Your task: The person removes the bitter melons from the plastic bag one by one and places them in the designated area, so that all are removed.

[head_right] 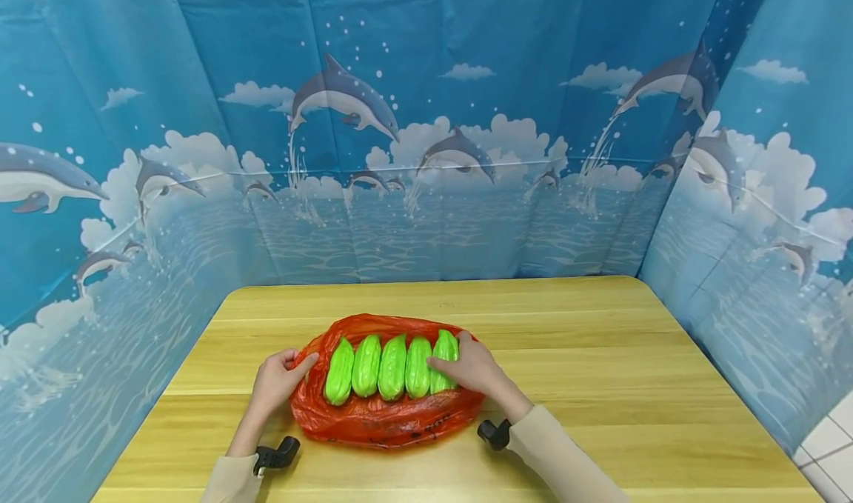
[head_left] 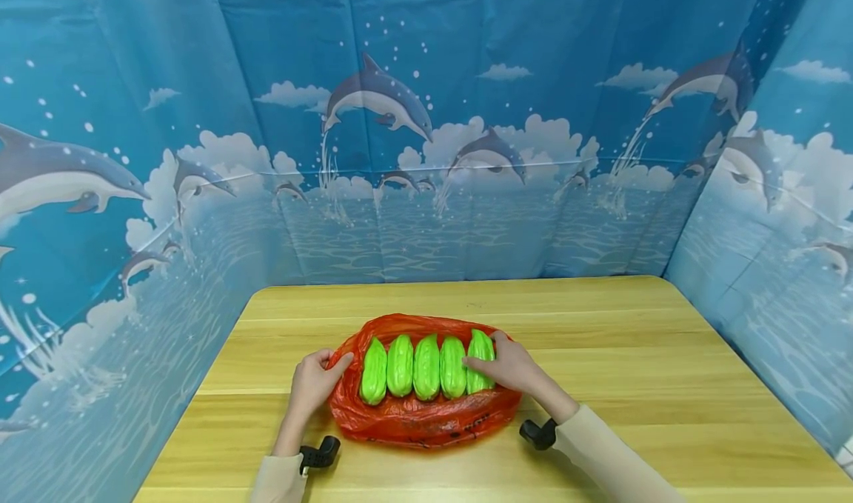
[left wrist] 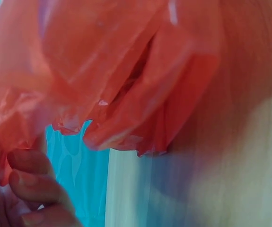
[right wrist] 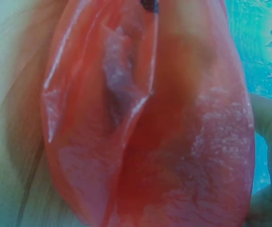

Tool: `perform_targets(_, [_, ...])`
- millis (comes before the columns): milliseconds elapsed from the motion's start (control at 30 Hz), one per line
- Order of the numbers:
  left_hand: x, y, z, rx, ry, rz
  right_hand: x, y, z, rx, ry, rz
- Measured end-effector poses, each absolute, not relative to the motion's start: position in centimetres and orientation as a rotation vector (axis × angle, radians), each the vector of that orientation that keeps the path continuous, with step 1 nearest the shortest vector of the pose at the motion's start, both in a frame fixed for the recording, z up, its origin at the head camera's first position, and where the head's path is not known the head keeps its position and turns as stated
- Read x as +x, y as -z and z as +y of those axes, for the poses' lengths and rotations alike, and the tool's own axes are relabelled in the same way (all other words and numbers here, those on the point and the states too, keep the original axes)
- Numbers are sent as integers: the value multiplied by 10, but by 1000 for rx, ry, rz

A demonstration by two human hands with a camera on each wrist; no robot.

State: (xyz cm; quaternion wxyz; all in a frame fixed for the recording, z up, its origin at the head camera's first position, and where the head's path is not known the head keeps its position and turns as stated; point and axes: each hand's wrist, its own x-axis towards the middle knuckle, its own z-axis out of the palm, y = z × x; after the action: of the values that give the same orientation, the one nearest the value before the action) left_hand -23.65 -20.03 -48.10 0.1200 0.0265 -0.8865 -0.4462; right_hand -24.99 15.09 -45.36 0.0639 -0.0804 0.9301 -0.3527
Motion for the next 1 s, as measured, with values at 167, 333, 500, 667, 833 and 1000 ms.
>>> perform_targets(167, [-237,479,-200,76,1304,-2584,-249,450,151,-230,1071,2819])
perform_targets(333, [-237,480,-199,71,1307,-2579,-247,447,150,-225,1077,2834])
perform_targets(500, [-235,481,-199,73,1304,-2582,-245,448,150,-219,1087,2843])
perform_targets(667, [-235,482,-199,77,1289,-2596,-244,449,150,-214,1094,2858])
perform_targets(833, [-234,482,-200,89,1288,-2601,-243,448,150,-218,1093,2865])
perform_targets(1000, [-234,482,-199,84,1288,-2594,-243,448,151,-218,1085,2882])
